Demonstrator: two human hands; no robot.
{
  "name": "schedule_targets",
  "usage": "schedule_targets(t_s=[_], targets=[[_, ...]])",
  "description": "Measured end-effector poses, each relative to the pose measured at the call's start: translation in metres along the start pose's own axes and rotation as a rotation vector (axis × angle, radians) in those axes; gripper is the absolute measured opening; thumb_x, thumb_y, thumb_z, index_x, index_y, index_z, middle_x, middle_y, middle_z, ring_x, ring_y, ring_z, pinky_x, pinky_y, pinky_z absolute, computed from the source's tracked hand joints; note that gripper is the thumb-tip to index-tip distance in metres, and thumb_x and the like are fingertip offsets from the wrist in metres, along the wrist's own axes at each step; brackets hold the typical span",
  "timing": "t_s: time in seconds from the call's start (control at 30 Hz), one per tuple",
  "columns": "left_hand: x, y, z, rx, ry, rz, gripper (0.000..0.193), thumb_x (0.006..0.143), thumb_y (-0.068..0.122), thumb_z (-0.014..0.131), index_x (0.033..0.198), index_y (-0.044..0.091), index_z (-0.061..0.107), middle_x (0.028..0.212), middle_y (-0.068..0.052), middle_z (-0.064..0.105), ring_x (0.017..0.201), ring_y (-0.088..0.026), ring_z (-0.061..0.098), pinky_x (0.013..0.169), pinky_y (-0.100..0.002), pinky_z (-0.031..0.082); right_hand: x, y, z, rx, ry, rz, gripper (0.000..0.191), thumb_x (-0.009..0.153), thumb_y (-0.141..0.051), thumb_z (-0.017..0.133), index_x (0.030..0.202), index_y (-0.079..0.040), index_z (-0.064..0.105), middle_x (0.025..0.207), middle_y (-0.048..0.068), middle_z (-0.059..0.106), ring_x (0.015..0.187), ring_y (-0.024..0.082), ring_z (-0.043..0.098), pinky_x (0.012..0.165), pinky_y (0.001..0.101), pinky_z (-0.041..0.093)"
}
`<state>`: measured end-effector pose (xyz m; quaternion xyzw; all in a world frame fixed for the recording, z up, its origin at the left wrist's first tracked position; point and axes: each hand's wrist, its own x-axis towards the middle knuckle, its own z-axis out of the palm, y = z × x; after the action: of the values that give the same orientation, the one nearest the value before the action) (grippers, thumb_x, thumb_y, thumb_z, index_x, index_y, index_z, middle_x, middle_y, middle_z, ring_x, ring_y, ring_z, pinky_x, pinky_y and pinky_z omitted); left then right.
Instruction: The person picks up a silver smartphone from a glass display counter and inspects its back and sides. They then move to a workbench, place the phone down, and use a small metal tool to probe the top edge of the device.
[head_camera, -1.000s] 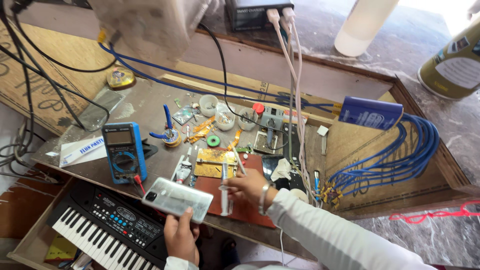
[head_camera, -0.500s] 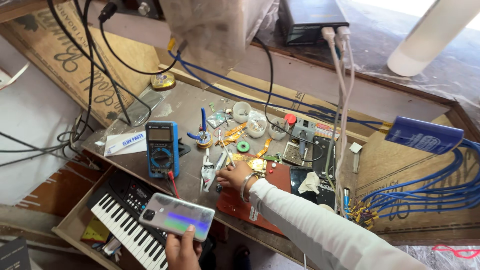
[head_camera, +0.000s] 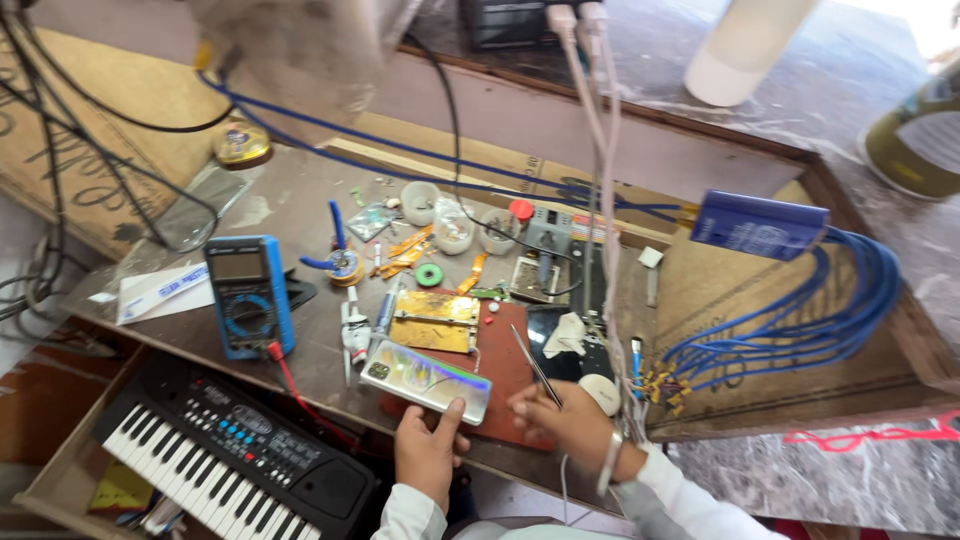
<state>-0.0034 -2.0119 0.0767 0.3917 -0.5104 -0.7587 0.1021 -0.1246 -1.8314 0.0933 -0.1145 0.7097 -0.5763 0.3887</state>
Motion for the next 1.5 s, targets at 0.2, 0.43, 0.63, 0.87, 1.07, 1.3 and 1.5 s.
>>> schedule_targets(t_s=[0.2, 0.43, 0.63, 0.87, 1.07, 1.3, 1.5], targets=[[-0.009, -0.005, 0.048, -0.017, -0.094, -0.075, 0.028, 0.087, 0.025, 0.078, 0.098, 0.003, 0.064, 0.075, -0.005, 0.068, 0.053, -0.012, 0.059, 0.044, -0.026, 0.045, -0.045, 0.026, -0.023, 0.141, 0.042, 0.053, 0.033, 0.094, -0.022, 0.069, 0.115, 0.002, 0.069, 0.093, 0.007, 0.072, 0.087, 0.013, 0.071, 0.075, 0.0274, 0.060], [-0.017, -0.031, 0.063, -0.080, -0.090, -0.121, 0.027, 0.087, 0.023, 0.077, 0.102, 0.004, 0.064, 0.078, -0.006, 0.067, 0.057, -0.013, 0.061, 0.044, -0.026, 0.044, -0.061, 0.036, -0.038, 0.118, 0.055, 0.047, 0.033, 0.094, -0.022, 0.067, 0.116, 0.002, 0.069, 0.095, 0.005, 0.072, 0.089, 0.011, 0.072, 0.077, 0.0271, 0.062], [0.003, -0.043, 0.067, -0.048, -0.152, -0.107, 0.027, 0.089, 0.019, 0.077, 0.101, 0.001, 0.060, 0.080, -0.006, 0.069, 0.061, -0.015, 0.065, 0.047, -0.027, 0.048, -0.061, 0.049, -0.033, 0.119, 0.013, 0.063, 0.033, 0.095, -0.022, 0.068, 0.116, 0.003, 0.070, 0.092, 0.006, 0.072, 0.086, 0.011, 0.071, 0.077, 0.0269, 0.061], [0.006, -0.042, 0.079, -0.191, -0.199, -0.273, 0.024, 0.096, 0.022, 0.065, 0.108, 0.003, 0.057, 0.093, -0.008, 0.065, 0.073, -0.018, 0.066, 0.059, -0.030, 0.057, -0.065, 0.050, -0.035, 0.122, 0.017, 0.066, 0.033, 0.095, -0.023, 0.068, 0.115, 0.004, 0.069, 0.094, 0.006, 0.073, 0.087, 0.011, 0.071, 0.077, 0.0269, 0.061], [0.003, -0.043, 0.064, -0.385, -0.239, -0.394, 0.018, 0.095, 0.015, 0.058, 0.105, 0.000, 0.058, 0.102, -0.012, 0.062, 0.080, -0.021, 0.068, 0.063, -0.032, 0.060, -0.073, 0.047, -0.038, 0.131, 0.025, 0.063, 0.034, 0.095, -0.022, 0.068, 0.115, 0.005, 0.070, 0.090, 0.007, 0.072, 0.084, 0.011, 0.070, 0.076, 0.0266, 0.060], [0.000, -0.045, 0.046, -0.293, -0.258, -0.433, 0.027, 0.091, 0.003, 0.050, 0.116, -0.002, 0.058, 0.113, -0.008, 0.063, 0.085, -0.016, 0.064, 0.064, -0.030, 0.058, -0.071, 0.047, -0.033, 0.104, 0.029, 0.094, 0.034, 0.093, -0.027, 0.070, 0.111, 0.002, 0.071, 0.088, 0.005, 0.073, 0.082, 0.010, 0.070, 0.074, 0.0253, 0.060], [-0.016, -0.037, 0.042, -0.269, -0.215, -0.454, 0.052, 0.093, 0.005, 0.049, 0.145, 0.006, 0.054, 0.116, -0.005, 0.063, 0.075, -0.012, 0.054, 0.062, -0.027, 0.052, -0.067, 0.043, -0.026, 0.035, 0.021, 0.102, 0.037, 0.092, -0.032, 0.071, 0.109, 0.000, 0.072, 0.085, 0.003, 0.072, 0.076, 0.009, 0.067, 0.069, 0.0236, 0.058]])
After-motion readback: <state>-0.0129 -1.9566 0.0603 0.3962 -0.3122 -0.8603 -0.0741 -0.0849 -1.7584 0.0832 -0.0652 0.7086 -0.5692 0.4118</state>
